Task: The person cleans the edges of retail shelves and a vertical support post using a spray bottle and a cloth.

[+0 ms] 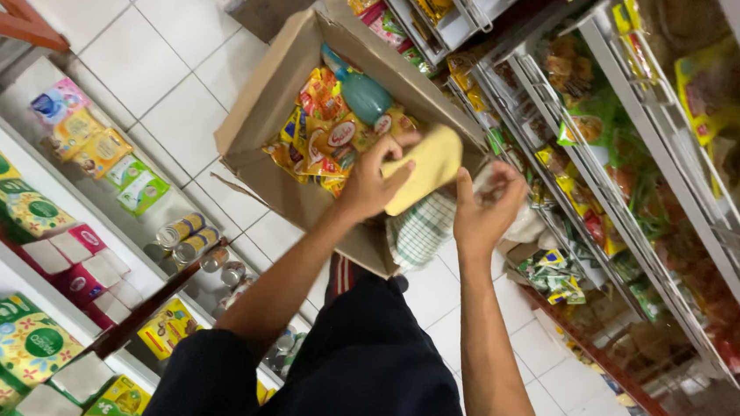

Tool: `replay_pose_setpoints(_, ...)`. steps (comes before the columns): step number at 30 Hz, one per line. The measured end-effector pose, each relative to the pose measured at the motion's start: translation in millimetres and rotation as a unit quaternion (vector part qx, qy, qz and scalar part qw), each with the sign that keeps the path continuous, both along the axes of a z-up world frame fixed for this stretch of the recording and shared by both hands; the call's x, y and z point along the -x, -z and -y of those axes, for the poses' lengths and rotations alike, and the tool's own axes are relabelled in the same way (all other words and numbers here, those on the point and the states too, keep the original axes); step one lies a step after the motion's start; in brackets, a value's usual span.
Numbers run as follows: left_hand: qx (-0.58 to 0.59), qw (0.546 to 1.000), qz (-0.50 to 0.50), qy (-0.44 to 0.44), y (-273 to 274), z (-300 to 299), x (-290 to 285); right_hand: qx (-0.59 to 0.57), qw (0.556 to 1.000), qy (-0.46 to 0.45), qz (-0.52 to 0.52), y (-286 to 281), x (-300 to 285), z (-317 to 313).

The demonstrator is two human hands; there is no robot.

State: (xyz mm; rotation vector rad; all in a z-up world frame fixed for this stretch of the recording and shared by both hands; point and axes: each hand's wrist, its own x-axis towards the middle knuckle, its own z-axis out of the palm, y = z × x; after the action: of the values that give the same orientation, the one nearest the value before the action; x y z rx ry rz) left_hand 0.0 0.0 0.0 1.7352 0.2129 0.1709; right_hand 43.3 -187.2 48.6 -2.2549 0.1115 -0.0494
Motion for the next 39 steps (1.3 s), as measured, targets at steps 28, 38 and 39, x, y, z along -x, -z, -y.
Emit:
replay_pose_setpoints(28, 0.1, 0.822, -0.371, -0.421, 182.2, -33.9, -127.3, -0.288, 0.919, -0.006, -0.268, 58.0, -2.6, -11.6)
replay_pose_setpoints(38, 0.048, 0.842, -0.461, -0.276, 193.6, -39.9, -101.7, -0.322, 0.913, -0.002, -0.251, 63.0, -2.1, -4.6)
replay_pose_setpoints(39, 0.035, 0.831, -0.486, -0.267, 188.3, -38.3, -100.2, -0.329, 0.911, 0.001, -0.249, 65.5, -2.9, -3.5)
